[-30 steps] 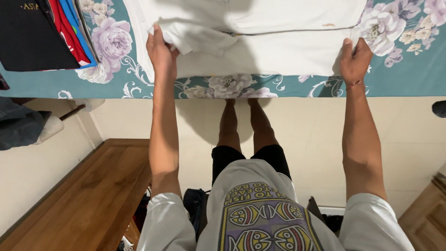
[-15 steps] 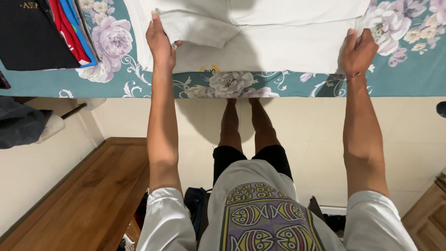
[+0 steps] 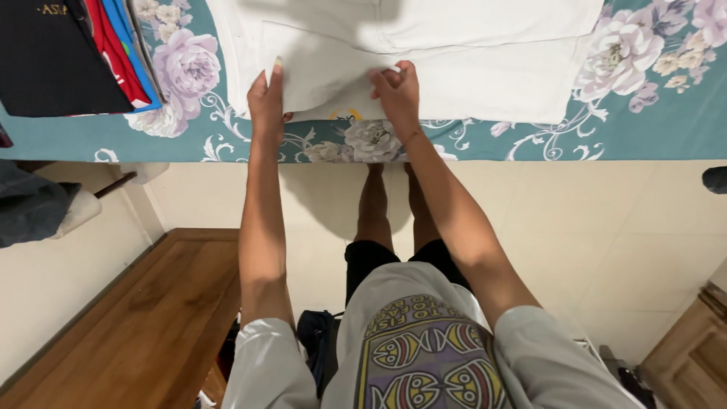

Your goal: Folding various colored t-shirts on a floral bedspread.

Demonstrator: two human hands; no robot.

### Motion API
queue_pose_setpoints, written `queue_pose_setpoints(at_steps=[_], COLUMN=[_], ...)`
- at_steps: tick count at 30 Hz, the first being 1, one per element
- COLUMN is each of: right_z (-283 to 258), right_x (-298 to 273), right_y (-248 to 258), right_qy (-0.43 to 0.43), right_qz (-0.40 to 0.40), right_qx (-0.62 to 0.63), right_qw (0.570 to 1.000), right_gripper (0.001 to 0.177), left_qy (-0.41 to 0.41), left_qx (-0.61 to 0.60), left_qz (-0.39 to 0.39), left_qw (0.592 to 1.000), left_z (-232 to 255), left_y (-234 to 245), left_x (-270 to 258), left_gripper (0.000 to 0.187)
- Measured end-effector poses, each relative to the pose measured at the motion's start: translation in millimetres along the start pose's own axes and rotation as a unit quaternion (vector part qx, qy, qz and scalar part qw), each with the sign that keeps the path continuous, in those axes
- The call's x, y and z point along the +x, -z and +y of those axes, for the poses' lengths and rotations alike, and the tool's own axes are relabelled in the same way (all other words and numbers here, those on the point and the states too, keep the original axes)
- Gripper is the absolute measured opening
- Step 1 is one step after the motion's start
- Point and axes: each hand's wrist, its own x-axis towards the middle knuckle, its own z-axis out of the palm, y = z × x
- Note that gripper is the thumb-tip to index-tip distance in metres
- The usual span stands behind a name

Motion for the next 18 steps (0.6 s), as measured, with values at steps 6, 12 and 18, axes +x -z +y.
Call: queue_pose_setpoints(at_steps=[6, 12, 18], right_z=[-47, -46, -46], right_x=[-21, -41, -52], right_y=[-15, -2, -7], right_qy=[0.046, 0.141, 0.145], right_qz=[0.035, 0.075, 0.081], right_qx=[-0.106, -0.281, -0.299], right_qw=[0.993, 0.946, 0.94], right_gripper=[0.042, 0.045, 0.042], left_qy=[-0.047, -0.322, -0.164], left_qx=[0.008, 0.283, 0.191], left_qz=[-0.02, 0.022, 0.03], left_qw=[0.999, 0.903, 0.967], left_z=[5, -77, -75], left_y=[6, 41, 33], left_x=[-4, 14, -5], left_gripper=[0.027, 0.028, 0.026])
